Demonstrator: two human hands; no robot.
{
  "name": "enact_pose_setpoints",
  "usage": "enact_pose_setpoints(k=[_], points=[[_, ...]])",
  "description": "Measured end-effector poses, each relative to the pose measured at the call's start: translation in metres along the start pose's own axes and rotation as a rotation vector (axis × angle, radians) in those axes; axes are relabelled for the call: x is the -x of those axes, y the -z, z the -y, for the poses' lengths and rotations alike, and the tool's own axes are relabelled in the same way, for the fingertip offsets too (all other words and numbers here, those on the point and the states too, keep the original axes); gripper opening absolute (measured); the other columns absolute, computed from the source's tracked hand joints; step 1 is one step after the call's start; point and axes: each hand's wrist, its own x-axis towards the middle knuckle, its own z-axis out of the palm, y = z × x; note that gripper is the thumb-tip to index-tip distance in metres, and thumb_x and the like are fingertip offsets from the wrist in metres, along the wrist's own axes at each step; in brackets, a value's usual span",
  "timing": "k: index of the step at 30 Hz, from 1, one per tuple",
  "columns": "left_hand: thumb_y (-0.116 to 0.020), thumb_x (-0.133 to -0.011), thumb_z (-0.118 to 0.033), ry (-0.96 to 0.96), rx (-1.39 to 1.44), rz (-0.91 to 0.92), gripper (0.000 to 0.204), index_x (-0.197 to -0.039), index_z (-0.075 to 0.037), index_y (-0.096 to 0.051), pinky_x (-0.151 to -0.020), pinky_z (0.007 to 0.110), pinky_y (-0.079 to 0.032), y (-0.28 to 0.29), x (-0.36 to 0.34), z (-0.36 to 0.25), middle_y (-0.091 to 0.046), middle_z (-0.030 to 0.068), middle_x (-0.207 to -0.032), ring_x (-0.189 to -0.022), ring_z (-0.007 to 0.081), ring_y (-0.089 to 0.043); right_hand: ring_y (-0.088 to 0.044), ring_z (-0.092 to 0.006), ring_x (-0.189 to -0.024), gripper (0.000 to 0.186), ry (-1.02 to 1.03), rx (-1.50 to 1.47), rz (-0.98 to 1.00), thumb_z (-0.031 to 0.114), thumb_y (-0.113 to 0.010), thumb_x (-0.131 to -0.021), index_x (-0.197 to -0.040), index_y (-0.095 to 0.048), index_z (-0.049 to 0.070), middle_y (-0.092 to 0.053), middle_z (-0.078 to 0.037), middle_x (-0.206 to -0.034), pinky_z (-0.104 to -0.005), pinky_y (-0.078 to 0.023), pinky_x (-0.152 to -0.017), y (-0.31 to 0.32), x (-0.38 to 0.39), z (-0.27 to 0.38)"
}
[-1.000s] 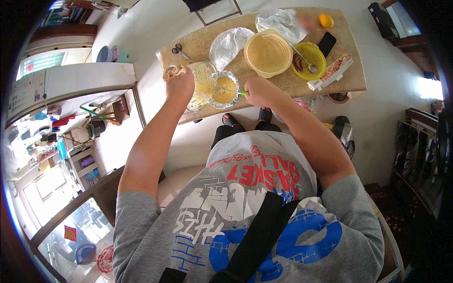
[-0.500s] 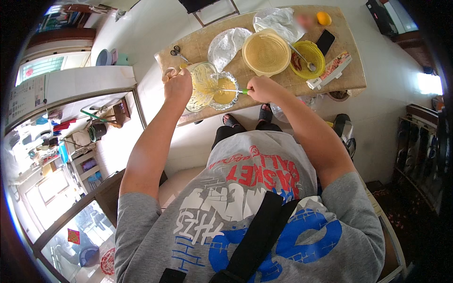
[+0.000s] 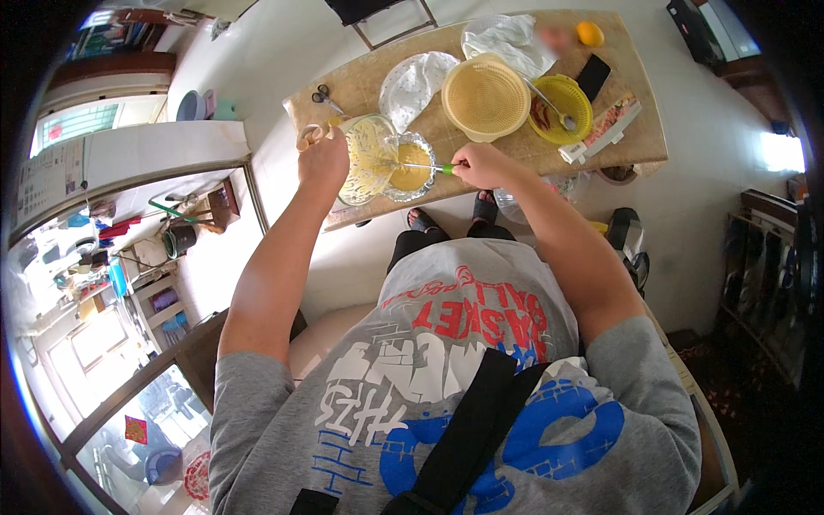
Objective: The person whisks a yellow mixture, likely eggs, in a clear glass bowl using a green-handled whisk. They hold the bowl steady with their left hand while whisking with their right hand. The person occasionally scrapes the sides of the bowl to incorporate the mixture.
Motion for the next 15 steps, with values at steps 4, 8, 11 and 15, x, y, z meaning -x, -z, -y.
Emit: enact_pose_setpoints(k=[4,8,11,15], points=[[-0.051,-0.091,-0.006,-0.001,-0.013,0.018,0.045,-0.136,-0.001,-0.050,-0.084,0.048,-0.058,0.000,0.000,-0.001,-0.056,0.0243,-0.135,-0.106,0.0373,-0.068,-0.067,-0.0263,-0.067,0.021,-0.054,-0.066,-0.051,0.019,-0.062,-0.091,-0.097,-0.073,0.001,-0.071,-0.015,-0.075,-0.0388,-0.051,-0.065,0.002,-0.009,0.003],[-0.050,-0.092,-0.005,-0.018,-0.015,-0.002,0.046,-0.138,0.000,-0.049,-0.084,0.047,-0.059,0.001,0.000,-0.002,-0.056,0.0248,-0.136,-0.107,0.0375,-0.068,-0.067,-0.0258,-0.065,0.022,-0.114,-0.089,0.043,0.020,-0.060,-0.091,-0.091,-0.074,0.002,-0.071,-0.014,-0.074,-0.0394,-0.053,-0.067,-0.005,-0.016,-0.004],[-0.050,-0.092,-0.005,-0.010,-0.008,-0.009,0.046,-0.137,0.000,-0.049,-0.083,0.047,-0.059,0.001,0.000,0.000,-0.056,0.0250,-0.135,-0.107,0.0372,-0.068,-0.066,-0.0195,-0.066,0.023,-0.144,-0.121,0.152,0.019,-0.061,-0.093,-0.097,-0.073,0.001,-0.073,-0.009,-0.076,-0.0362,-0.052,-0.066,0.000,-0.007,-0.008],[-0.050,-0.094,-0.007,-0.070,-0.068,-0.127,0.045,-0.137,0.003,-0.050,-0.070,0.044,-0.060,-0.014,-0.002,0.008,-0.073,0.0232,-0.095,-0.086,0.0342,-0.074,-0.068,-0.0249,-0.065,0.023,-0.065,-0.194,0.058,0.020,-0.060,-0.092,-0.092,-0.073,0.002,-0.072,-0.013,-0.074,-0.0391,-0.053,-0.068,0.000,0.003,-0.006]])
